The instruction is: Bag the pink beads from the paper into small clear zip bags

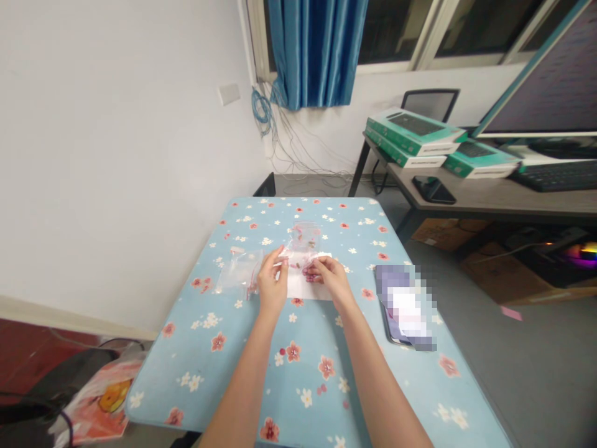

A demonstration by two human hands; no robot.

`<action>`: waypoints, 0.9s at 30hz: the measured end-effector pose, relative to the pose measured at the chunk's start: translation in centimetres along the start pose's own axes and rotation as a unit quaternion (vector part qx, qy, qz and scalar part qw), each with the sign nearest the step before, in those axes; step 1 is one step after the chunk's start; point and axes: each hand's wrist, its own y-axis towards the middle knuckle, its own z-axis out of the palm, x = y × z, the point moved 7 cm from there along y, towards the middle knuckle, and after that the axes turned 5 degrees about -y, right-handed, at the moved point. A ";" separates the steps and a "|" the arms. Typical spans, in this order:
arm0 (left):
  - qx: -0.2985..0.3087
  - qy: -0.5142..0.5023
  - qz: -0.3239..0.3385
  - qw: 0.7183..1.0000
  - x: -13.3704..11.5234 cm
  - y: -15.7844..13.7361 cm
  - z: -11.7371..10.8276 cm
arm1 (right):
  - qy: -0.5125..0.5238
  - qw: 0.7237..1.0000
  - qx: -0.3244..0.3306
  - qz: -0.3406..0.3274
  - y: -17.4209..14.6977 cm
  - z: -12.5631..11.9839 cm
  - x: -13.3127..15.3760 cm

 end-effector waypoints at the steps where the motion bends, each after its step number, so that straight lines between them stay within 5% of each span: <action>1: -0.002 -0.017 -0.012 1.000 0.3 0.0 0.0 | 0.003 1.000 0.001 0.000 0.0 0.0 0.0; 27: -0.045 -0.122 -0.052 0.990 0.7 0.2 -0.3 | 0.047 0.999 -0.008 -0.004 -0.1 -0.1 0.3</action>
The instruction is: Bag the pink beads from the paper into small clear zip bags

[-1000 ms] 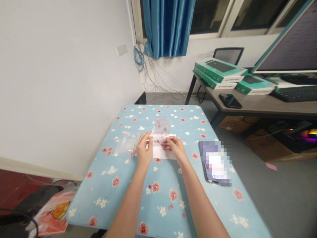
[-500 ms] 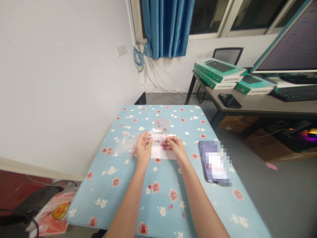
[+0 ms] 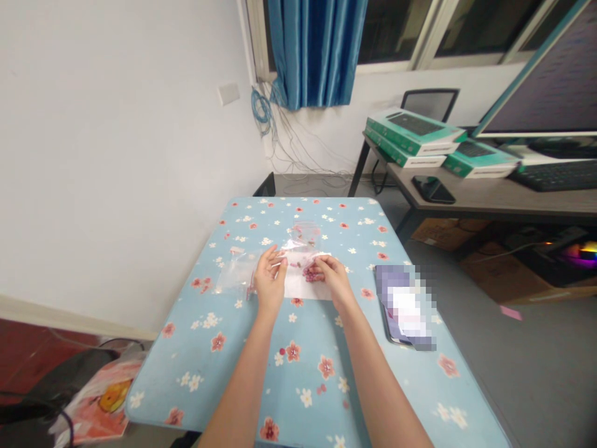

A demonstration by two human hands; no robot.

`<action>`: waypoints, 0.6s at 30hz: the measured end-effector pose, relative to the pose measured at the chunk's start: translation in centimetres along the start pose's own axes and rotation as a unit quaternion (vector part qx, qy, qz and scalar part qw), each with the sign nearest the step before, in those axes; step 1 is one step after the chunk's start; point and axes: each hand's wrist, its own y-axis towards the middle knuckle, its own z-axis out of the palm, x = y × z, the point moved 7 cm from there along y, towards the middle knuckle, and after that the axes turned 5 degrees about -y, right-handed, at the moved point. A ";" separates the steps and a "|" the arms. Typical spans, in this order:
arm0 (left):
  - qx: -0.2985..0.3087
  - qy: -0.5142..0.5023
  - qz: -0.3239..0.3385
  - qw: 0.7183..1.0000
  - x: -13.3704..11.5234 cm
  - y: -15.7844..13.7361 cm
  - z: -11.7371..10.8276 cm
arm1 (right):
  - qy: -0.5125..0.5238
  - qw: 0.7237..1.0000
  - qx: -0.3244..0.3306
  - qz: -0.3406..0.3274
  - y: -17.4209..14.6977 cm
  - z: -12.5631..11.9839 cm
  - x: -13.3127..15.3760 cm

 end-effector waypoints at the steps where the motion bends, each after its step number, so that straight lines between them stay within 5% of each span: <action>1: -0.002 -0.005 0.000 1.000 0.0 0.0 0.0 | 0.002 1.000 -0.002 -0.001 0.0 0.0 0.0; 18: -0.024 0.008 0.005 1.000 0.3 0.0 -0.5 | 0.089 0.996 0.002 0.006 -0.4 0.7 0.2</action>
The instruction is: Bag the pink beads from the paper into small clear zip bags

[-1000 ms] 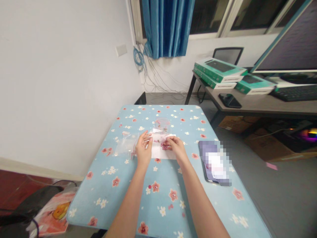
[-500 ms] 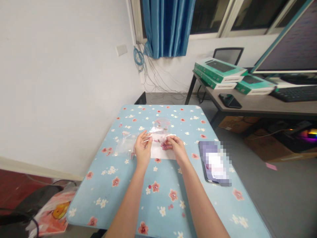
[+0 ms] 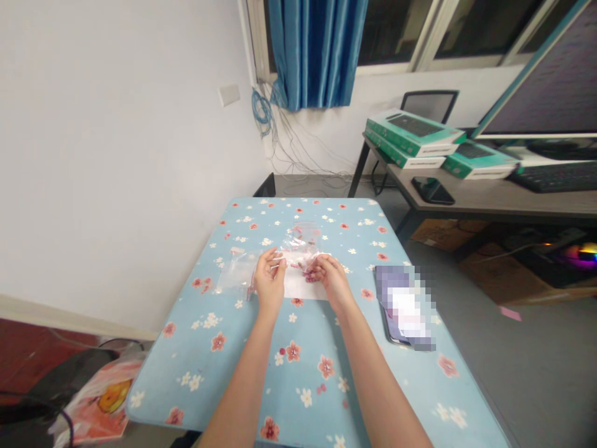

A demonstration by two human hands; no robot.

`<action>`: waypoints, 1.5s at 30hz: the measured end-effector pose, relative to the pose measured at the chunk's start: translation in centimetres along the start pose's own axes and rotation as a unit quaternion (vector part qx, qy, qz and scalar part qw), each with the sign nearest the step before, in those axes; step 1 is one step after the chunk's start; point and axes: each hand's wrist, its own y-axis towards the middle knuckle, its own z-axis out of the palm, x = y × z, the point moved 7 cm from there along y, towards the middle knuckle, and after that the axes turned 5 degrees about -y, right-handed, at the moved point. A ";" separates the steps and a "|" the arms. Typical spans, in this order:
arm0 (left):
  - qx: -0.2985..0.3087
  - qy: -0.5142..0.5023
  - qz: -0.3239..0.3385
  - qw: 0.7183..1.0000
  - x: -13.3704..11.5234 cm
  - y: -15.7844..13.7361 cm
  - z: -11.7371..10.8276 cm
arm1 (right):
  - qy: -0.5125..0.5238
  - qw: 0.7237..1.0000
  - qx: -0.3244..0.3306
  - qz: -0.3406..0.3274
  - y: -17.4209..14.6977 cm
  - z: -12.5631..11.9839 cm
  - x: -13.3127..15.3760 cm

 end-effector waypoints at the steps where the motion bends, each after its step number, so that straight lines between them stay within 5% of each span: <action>1: -0.003 -0.004 0.000 1.000 0.0 0.0 0.0 | -0.004 1.000 0.003 0.004 0.0 0.1 -0.1; 11: -0.008 -0.013 0.009 1.000 -0.4 0.1 -0.1 | -0.038 0.999 0.004 0.038 -0.6 0.3 0.1; 45: 0.022 0.027 0.013 0.999 -0.3 -0.4 0.8 | -0.091 0.996 -0.024 0.005 0.1 -0.9 0.1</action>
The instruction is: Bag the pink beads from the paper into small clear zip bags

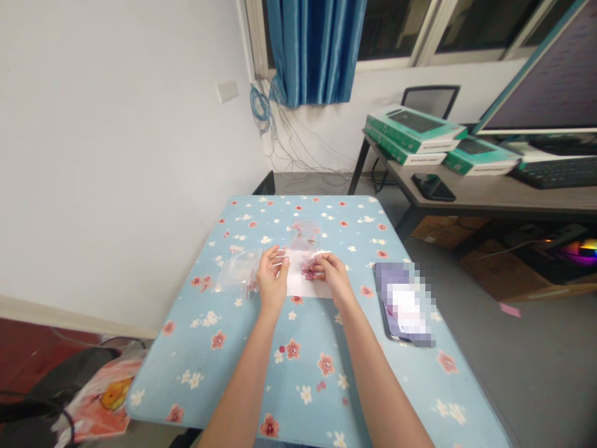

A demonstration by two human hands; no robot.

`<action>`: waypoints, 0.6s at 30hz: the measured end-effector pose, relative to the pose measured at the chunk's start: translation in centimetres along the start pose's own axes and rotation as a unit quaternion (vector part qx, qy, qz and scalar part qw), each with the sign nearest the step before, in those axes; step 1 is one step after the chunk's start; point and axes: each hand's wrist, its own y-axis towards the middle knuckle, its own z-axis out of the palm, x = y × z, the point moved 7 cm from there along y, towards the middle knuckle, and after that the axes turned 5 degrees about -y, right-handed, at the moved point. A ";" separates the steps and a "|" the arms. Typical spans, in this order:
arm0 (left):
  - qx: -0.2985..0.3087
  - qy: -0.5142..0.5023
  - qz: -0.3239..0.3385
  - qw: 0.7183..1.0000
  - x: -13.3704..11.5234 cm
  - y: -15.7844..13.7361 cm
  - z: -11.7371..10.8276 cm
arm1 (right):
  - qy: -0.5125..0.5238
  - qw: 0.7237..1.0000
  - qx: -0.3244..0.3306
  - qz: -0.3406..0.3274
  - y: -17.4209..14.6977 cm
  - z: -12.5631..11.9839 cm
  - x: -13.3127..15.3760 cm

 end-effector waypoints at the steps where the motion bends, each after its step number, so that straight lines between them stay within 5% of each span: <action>1: 0.001 0.000 0.000 1.000 0.0 0.0 0.0 | 0.001 1.000 0.001 0.000 0.0 0.0 0.0; 18: -0.025 0.030 0.005 0.999 -0.1 -0.1 -0.4 | 0.001 0.999 -0.032 -0.018 0.4 -0.9 -0.1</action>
